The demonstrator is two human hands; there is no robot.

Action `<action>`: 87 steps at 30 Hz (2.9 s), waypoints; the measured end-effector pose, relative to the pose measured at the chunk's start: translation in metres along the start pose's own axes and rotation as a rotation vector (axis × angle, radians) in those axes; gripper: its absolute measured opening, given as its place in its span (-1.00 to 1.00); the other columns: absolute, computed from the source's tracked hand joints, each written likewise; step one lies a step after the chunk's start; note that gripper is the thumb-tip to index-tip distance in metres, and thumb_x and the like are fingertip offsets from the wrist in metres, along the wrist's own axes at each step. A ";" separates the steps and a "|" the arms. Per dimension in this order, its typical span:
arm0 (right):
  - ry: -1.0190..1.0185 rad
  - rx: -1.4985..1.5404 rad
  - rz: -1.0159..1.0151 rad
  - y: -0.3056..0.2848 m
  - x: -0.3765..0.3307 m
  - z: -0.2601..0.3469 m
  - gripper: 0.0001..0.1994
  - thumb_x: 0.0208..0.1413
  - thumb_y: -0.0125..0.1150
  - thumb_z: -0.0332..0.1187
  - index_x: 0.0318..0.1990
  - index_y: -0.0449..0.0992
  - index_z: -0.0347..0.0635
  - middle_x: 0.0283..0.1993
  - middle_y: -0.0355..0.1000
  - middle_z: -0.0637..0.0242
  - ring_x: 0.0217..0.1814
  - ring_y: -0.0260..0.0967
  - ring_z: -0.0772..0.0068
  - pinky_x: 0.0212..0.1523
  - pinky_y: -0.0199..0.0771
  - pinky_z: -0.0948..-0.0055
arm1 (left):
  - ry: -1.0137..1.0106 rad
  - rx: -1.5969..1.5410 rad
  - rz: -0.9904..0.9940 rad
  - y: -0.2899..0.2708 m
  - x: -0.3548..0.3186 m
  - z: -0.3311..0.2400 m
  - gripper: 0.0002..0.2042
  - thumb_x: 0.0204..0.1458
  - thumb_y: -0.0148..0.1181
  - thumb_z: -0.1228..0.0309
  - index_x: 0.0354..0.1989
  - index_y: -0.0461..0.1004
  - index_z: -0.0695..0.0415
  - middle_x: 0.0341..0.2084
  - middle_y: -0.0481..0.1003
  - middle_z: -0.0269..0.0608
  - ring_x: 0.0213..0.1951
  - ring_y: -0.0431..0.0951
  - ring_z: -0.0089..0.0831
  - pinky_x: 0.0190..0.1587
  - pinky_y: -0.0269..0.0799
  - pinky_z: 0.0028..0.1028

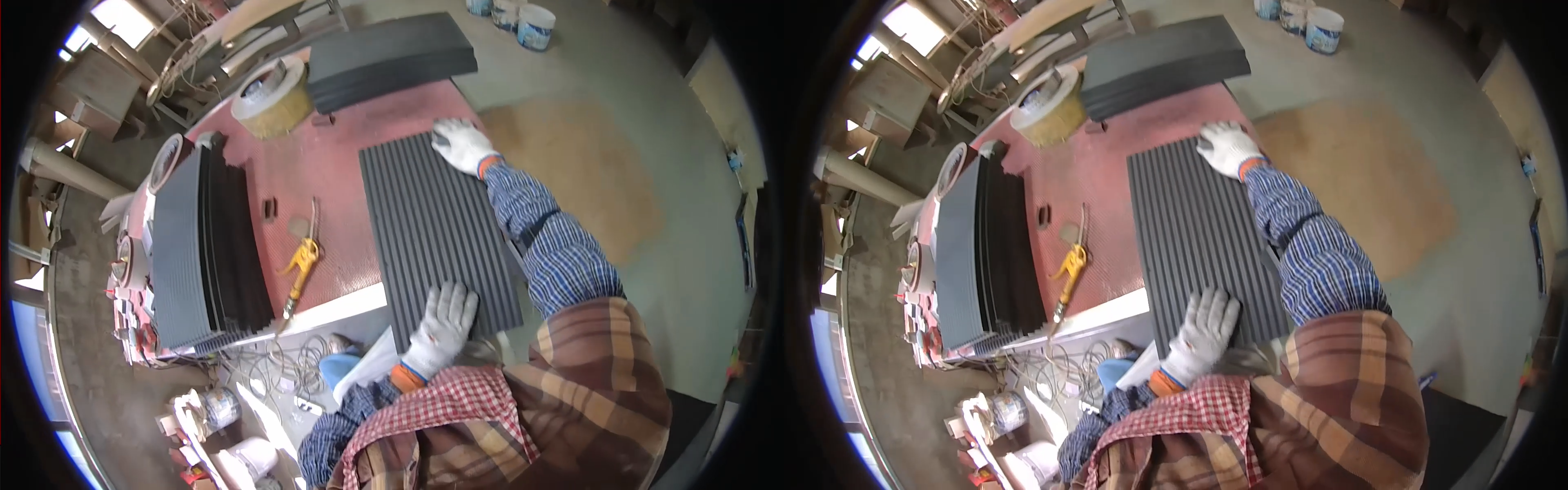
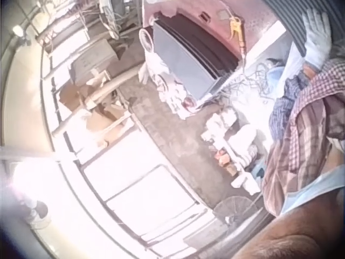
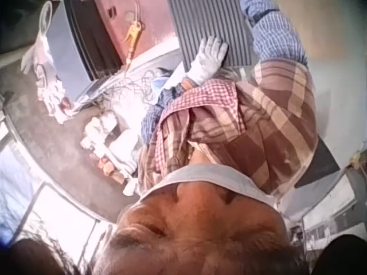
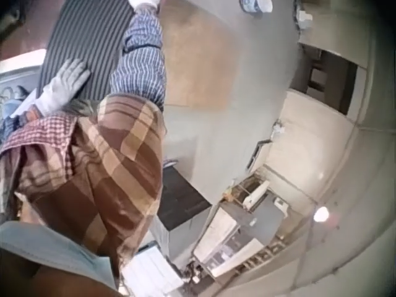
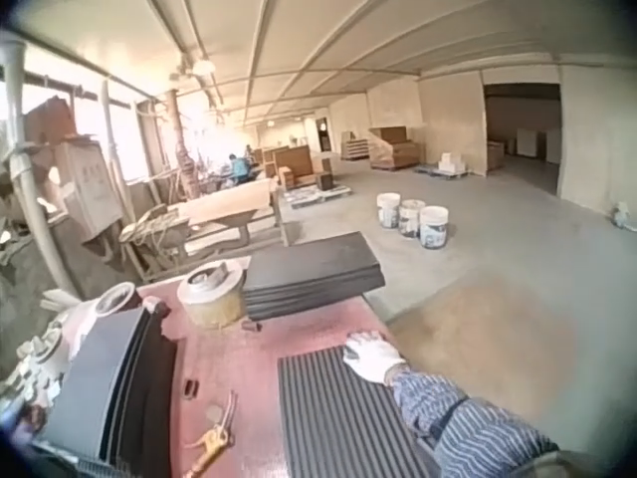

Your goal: Sanding and cleaning corrugated black panels at a workbench using manual and powered tools.

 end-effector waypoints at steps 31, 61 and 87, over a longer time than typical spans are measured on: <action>-0.165 -0.038 0.053 -0.044 -0.157 0.070 -0.49 0.19 0.11 -0.13 0.22 0.36 -0.24 0.39 0.23 0.09 0.43 0.10 0.05 0.46 -0.02 0.04 | -0.954 -0.730 -0.452 -0.009 -0.088 0.113 -0.64 0.20 0.20 0.42 0.12 0.38 0.32 -0.24 0.56 -0.12 -0.21 0.61 -0.37 -0.10 0.56 -0.43; -0.201 0.097 -0.024 -0.215 -0.203 0.118 -0.54 -0.18 0.47 -0.26 0.00 0.67 0.10 0.53 0.00 -0.02 0.58 -0.15 -0.19 0.53 -0.11 -0.03 | -0.403 0.148 0.012 -0.200 0.033 0.107 -0.85 -0.07 0.23 0.35 -0.38 0.56 0.16 -0.38 0.59 -0.02 -0.34 0.67 -0.08 -0.36 0.58 -0.16; 0.160 0.749 -0.034 -0.257 -0.033 0.131 -0.80 0.20 0.20 -0.37 -0.14 0.60 -0.30 -0.29 0.56 0.32 -0.23 0.48 0.54 -0.16 0.47 0.49 | -0.718 -0.163 -0.883 -0.215 -0.153 0.088 -0.57 -0.10 0.40 0.47 0.01 0.51 0.22 -0.19 0.56 -0.10 -0.18 0.62 -0.24 -0.13 0.53 -0.35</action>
Point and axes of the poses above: each hand's wrist, its own x-axis towards the middle knuckle, its own y-axis out of the palm, z = x × y, the point moved 5 cm from there along x, towards the middle knuckle
